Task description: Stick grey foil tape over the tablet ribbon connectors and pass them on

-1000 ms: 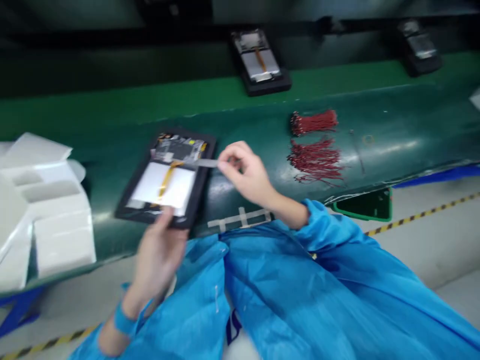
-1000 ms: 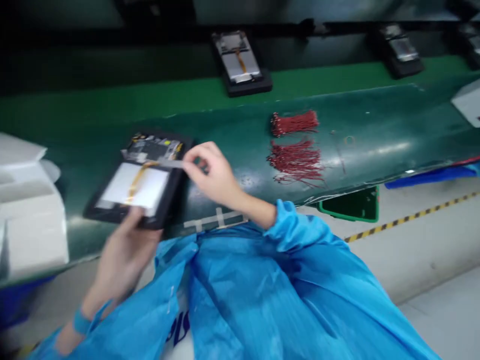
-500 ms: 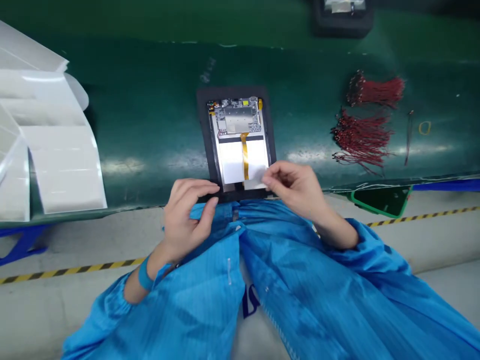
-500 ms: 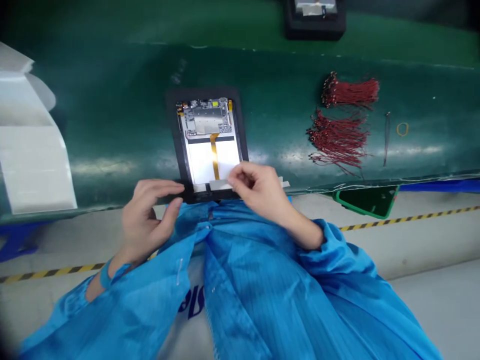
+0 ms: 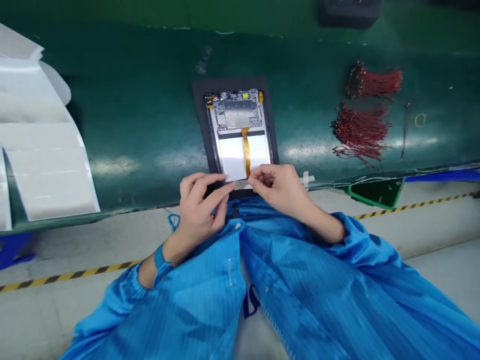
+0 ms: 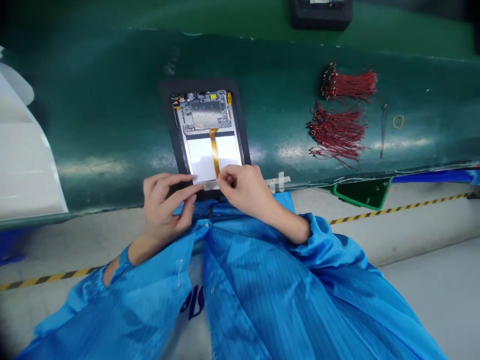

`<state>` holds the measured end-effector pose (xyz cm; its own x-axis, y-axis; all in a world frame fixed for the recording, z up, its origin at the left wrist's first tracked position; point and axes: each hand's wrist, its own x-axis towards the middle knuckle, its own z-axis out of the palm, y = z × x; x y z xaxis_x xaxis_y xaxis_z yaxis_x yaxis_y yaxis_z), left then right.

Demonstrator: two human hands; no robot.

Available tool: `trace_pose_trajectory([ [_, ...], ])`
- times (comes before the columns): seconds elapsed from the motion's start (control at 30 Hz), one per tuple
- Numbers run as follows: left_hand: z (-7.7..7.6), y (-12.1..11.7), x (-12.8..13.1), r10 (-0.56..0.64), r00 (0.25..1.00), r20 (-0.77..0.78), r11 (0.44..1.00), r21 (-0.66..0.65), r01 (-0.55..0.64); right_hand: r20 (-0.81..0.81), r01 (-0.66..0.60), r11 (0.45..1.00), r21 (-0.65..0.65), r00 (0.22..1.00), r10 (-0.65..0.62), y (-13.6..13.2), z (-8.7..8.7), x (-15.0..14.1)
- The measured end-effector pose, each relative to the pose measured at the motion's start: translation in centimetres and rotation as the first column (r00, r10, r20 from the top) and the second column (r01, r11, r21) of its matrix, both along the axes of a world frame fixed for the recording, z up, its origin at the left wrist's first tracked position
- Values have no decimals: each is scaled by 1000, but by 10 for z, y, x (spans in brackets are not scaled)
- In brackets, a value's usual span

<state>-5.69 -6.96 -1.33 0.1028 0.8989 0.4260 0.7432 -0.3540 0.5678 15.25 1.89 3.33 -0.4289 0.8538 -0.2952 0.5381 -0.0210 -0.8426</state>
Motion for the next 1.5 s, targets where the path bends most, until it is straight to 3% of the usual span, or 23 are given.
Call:
trace_pose_trajectory([
  [0.3,-9,2,-1,-84,986,-146,995,39,91,59,-10,998,57,998,6,-1,2,-2],
  [0.63,-7,1,-1,-65,975,-212,998,11,69,222,-86,981,175,974,46,-6,3,-7],
  [0.93,-7,4,-2,-88,980,-181,996,9,91,459,-242,935,260,883,101,-11,-4,-13],
  [1.13,-4,6,-5,-86,972,-217,995,29,94,585,-335,904,267,801,125,-6,4,-6],
  [1.23,-5,7,-8,-112,974,-198,993,1,115,517,-370,816,444,850,104,-5,4,12],
  [1.33,-8,11,-9,-162,973,-167,987,-30,159,395,-427,614,664,897,197,-6,-7,28],
  [1.4,-11,13,-10,-182,970,-163,983,-42,177,366,-432,515,741,902,230,-7,-19,36],
  [1.5,-13,14,-17,-187,966,-177,982,-52,180,338,-393,485,781,919,201,-8,-36,46],
])
